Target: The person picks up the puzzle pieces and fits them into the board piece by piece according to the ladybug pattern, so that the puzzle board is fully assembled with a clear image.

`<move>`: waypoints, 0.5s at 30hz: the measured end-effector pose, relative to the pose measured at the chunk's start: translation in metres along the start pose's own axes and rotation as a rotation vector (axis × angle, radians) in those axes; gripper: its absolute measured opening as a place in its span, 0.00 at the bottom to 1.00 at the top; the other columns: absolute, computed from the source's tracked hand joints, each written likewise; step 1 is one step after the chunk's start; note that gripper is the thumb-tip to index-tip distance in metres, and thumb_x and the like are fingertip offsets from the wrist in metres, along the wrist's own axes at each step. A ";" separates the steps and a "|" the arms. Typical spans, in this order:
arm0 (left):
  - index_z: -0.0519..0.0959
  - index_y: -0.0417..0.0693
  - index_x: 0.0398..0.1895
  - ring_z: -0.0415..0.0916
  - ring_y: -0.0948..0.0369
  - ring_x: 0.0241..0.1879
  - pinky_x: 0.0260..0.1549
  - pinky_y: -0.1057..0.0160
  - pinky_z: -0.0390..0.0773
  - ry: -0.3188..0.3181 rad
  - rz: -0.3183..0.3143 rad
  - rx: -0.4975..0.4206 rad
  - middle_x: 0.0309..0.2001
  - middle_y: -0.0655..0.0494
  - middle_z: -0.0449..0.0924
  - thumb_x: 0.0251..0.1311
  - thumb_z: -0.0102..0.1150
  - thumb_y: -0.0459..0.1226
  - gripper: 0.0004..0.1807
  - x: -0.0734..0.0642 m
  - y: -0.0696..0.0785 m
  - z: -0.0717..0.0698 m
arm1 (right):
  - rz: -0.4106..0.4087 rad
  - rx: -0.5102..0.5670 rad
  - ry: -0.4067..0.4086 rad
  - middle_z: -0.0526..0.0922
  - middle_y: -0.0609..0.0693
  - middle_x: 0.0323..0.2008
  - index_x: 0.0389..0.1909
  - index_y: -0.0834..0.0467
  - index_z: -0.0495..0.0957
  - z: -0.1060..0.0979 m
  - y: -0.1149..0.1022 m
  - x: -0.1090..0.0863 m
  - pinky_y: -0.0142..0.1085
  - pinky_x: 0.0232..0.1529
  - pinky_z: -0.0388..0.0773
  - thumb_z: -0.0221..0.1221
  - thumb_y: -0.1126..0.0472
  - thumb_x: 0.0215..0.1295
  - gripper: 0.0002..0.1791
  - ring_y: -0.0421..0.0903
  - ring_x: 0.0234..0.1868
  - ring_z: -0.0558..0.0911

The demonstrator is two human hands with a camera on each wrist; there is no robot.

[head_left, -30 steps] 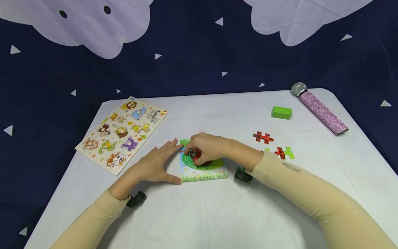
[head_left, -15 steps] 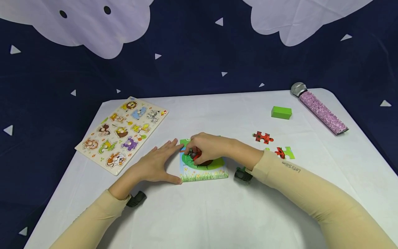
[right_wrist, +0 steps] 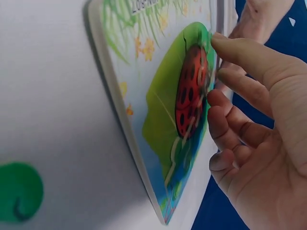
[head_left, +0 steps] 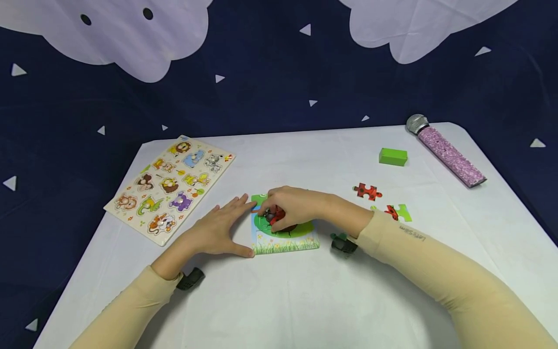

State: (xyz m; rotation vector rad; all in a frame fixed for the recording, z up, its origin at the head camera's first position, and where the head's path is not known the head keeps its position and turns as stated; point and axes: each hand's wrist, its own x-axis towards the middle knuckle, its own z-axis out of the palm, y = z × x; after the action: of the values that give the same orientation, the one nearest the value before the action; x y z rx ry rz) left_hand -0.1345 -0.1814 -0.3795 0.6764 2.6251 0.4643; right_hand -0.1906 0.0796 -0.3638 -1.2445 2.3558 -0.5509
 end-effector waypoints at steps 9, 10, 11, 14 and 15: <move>0.53 0.55 0.89 0.43 0.42 0.88 0.82 0.27 0.46 0.006 0.000 -0.003 0.89 0.47 0.43 0.48 0.81 0.64 0.69 0.000 0.001 0.000 | 0.040 0.044 0.084 0.85 0.51 0.48 0.65 0.53 0.84 -0.018 0.016 -0.023 0.41 0.52 0.83 0.73 0.52 0.69 0.26 0.48 0.47 0.82; 0.53 0.55 0.88 0.43 0.42 0.88 0.82 0.27 0.47 0.008 0.000 -0.004 0.89 0.47 0.43 0.47 0.81 0.64 0.69 0.000 0.001 0.000 | 0.046 0.052 0.093 0.85 0.51 0.47 0.65 0.53 0.84 -0.020 0.019 -0.027 0.41 0.52 0.83 0.73 0.53 0.69 0.25 0.49 0.47 0.82; 0.53 0.55 0.88 0.43 0.42 0.88 0.82 0.27 0.47 0.009 0.001 -0.004 0.89 0.47 0.43 0.47 0.81 0.64 0.69 0.000 0.001 0.000 | 0.053 0.055 0.103 0.85 0.51 0.47 0.65 0.53 0.84 -0.023 0.021 -0.031 0.41 0.52 0.83 0.73 0.54 0.69 0.25 0.49 0.47 0.82; 0.53 0.55 0.88 0.43 0.42 0.88 0.82 0.28 0.47 0.013 0.002 -0.003 0.89 0.47 0.43 0.47 0.81 0.64 0.69 0.000 0.000 0.000 | 0.080 0.060 0.131 0.85 0.52 0.47 0.65 0.54 0.84 -0.029 0.029 -0.045 0.42 0.51 0.82 0.73 0.55 0.68 0.25 0.49 0.46 0.82; 0.53 0.55 0.88 0.43 0.42 0.88 0.82 0.28 0.46 0.013 0.002 -0.003 0.89 0.47 0.43 0.47 0.81 0.64 0.69 0.000 0.000 0.000 | 0.091 0.061 0.141 0.85 0.52 0.46 0.65 0.54 0.84 -0.030 0.033 -0.050 0.43 0.51 0.81 0.73 0.55 0.68 0.25 0.49 0.46 0.82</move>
State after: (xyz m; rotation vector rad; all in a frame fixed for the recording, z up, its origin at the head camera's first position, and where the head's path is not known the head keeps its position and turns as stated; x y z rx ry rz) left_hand -0.1342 -0.1812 -0.3794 0.6780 2.6356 0.4742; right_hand -0.2031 0.1428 -0.3468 -1.0979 2.4773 -0.6952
